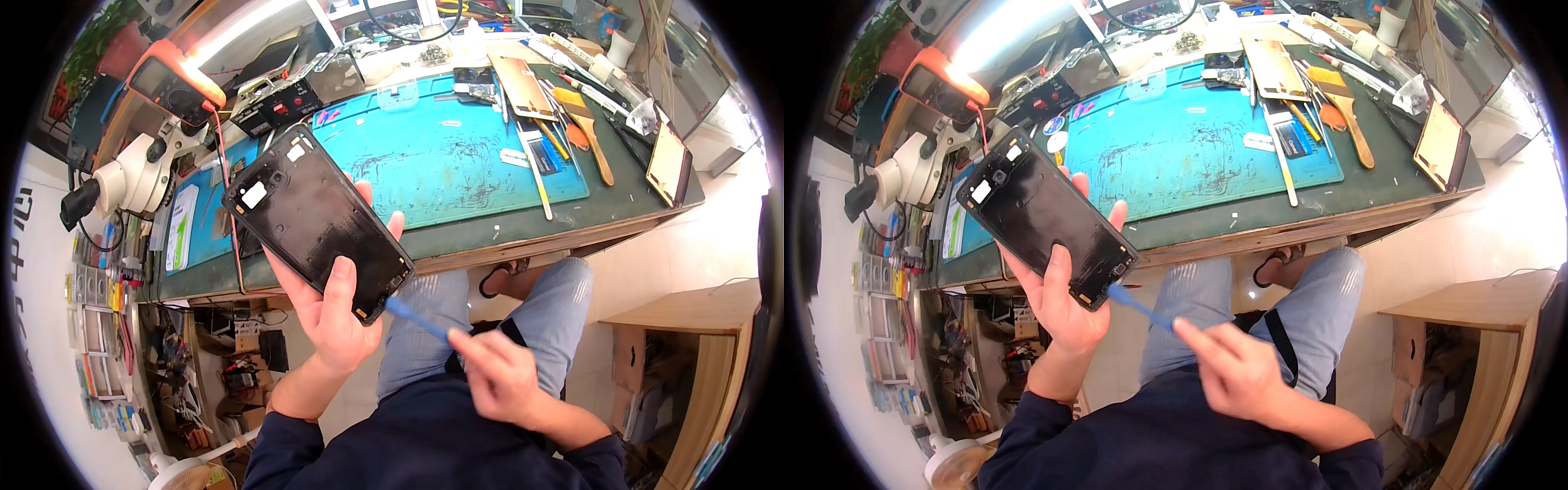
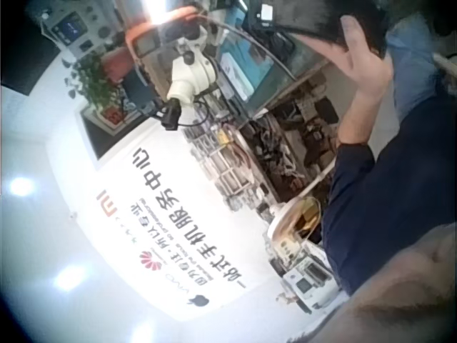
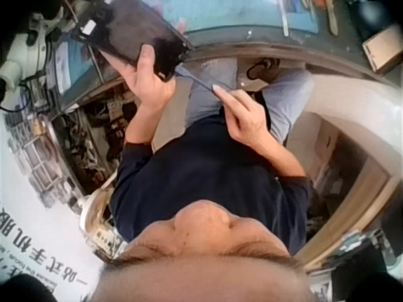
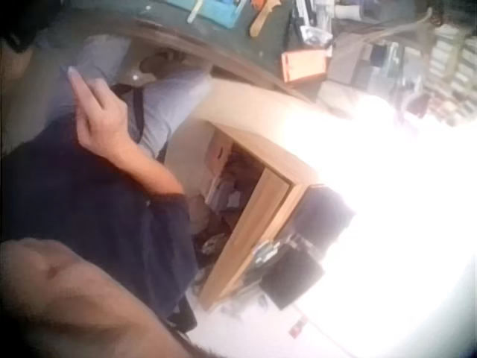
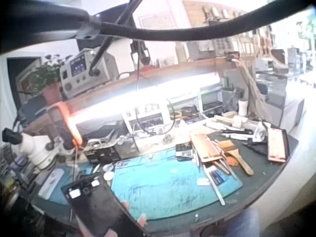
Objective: The person disassembles a smartphone by removing the back cover and using tweezers to detach internal components. They then use a toothbrush to clean the interior of the device and a screwdriver to remove screws from the frame.
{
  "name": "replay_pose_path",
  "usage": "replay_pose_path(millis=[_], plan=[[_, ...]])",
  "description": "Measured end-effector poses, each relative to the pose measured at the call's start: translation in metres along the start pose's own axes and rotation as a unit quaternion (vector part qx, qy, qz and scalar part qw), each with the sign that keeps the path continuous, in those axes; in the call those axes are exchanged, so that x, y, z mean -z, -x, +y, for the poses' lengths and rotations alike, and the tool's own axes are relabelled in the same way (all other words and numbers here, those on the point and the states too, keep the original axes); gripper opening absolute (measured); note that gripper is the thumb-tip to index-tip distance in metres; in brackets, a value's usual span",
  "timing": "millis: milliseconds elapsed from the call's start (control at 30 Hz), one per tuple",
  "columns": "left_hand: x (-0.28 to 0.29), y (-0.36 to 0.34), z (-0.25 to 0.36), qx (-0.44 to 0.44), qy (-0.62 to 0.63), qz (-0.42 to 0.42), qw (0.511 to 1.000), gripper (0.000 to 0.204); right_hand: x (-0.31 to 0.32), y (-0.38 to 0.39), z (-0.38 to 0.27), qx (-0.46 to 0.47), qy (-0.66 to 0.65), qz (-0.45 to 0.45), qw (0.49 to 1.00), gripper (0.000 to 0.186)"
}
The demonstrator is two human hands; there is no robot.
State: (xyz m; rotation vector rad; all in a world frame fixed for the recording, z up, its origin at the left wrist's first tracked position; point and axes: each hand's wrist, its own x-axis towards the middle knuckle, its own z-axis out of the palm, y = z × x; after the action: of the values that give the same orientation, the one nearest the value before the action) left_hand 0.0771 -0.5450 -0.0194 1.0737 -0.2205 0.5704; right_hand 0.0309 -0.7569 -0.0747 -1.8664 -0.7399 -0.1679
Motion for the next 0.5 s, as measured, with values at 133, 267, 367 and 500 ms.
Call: replay_pose_path(millis=[133,267,367,500], plan=[[0.002,-0.001,-0.002,0.002,0.003,0.004,1.0,0.079,0.003,-0.002,0.003,-0.009,0.008,0.01,1.0,0.06],[0.001,-0.001,0.0,0.025,0.055,0.008,0.998,0.083,0.007,-0.002,0.004,0.011,0.011,-0.005,1.0,0.063],[0.001,0.0,-0.001,0.022,0.06,0.009,0.998,0.083,0.005,0.0,-0.003,0.017,-0.009,-0.029,0.999,0.065],[-0.002,0.0,0.0,0.031,0.059,0.018,0.998,0.084,0.003,0.001,0.001,-0.012,0.004,-0.001,1.0,0.063]])
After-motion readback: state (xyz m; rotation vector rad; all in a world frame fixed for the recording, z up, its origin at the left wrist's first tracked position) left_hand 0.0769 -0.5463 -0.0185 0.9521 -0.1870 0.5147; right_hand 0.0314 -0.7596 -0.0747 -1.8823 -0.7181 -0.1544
